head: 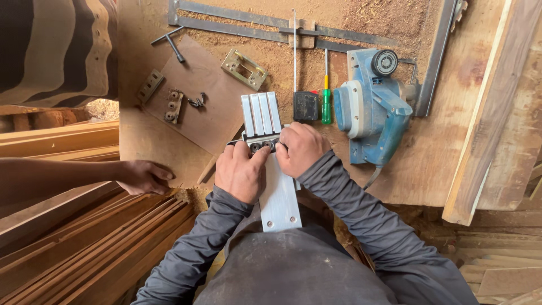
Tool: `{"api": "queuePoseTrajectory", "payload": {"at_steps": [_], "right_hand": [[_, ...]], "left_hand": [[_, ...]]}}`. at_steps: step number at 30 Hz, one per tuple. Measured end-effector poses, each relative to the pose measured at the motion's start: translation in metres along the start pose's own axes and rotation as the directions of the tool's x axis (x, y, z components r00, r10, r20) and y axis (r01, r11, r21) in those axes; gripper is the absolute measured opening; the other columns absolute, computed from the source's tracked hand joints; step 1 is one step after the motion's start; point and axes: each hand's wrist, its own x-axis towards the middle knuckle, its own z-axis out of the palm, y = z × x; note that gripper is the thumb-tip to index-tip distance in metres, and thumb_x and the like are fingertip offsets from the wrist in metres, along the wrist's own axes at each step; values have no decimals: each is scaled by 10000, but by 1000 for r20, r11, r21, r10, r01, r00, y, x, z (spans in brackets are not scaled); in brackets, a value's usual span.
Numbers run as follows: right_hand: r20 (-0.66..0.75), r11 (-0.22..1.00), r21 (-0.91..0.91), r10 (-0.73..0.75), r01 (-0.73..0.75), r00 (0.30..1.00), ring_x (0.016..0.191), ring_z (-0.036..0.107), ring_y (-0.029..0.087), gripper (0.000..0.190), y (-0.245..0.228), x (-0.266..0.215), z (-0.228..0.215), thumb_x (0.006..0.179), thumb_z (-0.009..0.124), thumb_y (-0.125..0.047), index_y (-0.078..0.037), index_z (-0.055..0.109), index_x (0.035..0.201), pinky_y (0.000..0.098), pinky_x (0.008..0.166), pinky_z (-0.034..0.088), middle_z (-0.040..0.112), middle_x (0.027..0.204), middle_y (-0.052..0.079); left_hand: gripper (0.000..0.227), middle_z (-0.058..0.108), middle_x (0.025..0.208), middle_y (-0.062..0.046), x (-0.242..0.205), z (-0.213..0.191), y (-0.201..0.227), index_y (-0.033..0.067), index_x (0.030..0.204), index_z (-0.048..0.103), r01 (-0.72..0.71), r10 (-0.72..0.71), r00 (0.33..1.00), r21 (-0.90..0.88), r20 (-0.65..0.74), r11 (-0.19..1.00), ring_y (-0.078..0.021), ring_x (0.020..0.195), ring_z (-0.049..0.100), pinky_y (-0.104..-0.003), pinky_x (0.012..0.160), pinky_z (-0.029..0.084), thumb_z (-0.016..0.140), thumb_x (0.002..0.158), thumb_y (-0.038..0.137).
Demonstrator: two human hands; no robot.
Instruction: The person assembles and tunes a hand-held electric wood planer by installing a metal blade and tightening several screws with a screwdriver while another person assists by holding the machine and components.
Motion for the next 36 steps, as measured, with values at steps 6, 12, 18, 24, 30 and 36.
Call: {"api": "queuePoseTrajectory", "payload": {"at_steps": [6,12,18,24,30,36], "right_hand": [[-46,1000,23,-9,10,999,789,626,370,209,1,-1,2,755,759,-173,-35,626,839,487,646,497,581,820,142],[5,1000,-6,11,-11,1000,761,635,342,188,5,2,4,830,785,-197,-80,645,786,466,667,519,594,814,114],[-34,998,6,-59,59,998,775,626,366,183,6,-2,-2,803,768,-168,-29,657,848,471,669,508,588,831,141],[41,999,-49,9,-7,999,719,624,354,266,7,-1,1,866,793,-201,-47,629,724,475,644,500,582,751,129],[-24,998,-23,-59,58,998,720,625,318,240,-2,-1,-8,877,811,-191,-50,649,769,445,650,506,582,771,115],[33,894,443,-85,62,996,799,680,208,304,-15,2,-19,852,803,-20,3,673,1126,306,691,575,662,988,131]], "left_hand": [[353,534,862,-95,0,-1,0,189,1140,745,1,-1,1000,11,-2,1000,-308,811,559,-433,677,465,678,803,106],[348,552,872,-105,1,1,1,177,1115,744,-4,4,999,-4,-53,1000,-319,827,568,-445,678,463,680,780,110],[318,568,900,-98,-1,6,1,171,1115,737,4,-5,998,-14,-64,1000,-311,844,569,-441,700,469,688,805,116],[330,568,909,-94,-1,4,1,166,1123,729,7,-8,1000,-9,-25,1000,-308,856,566,-435,697,465,693,797,123],[429,559,899,-114,-3,-1,0,149,1239,688,23,-31,995,-86,-92,996,-325,820,557,-444,702,466,696,819,64],[281,708,1028,-74,-6,4,-9,17,1248,643,265,-428,897,-911,112,316,-169,926,672,-293,832,555,685,970,33]]}}
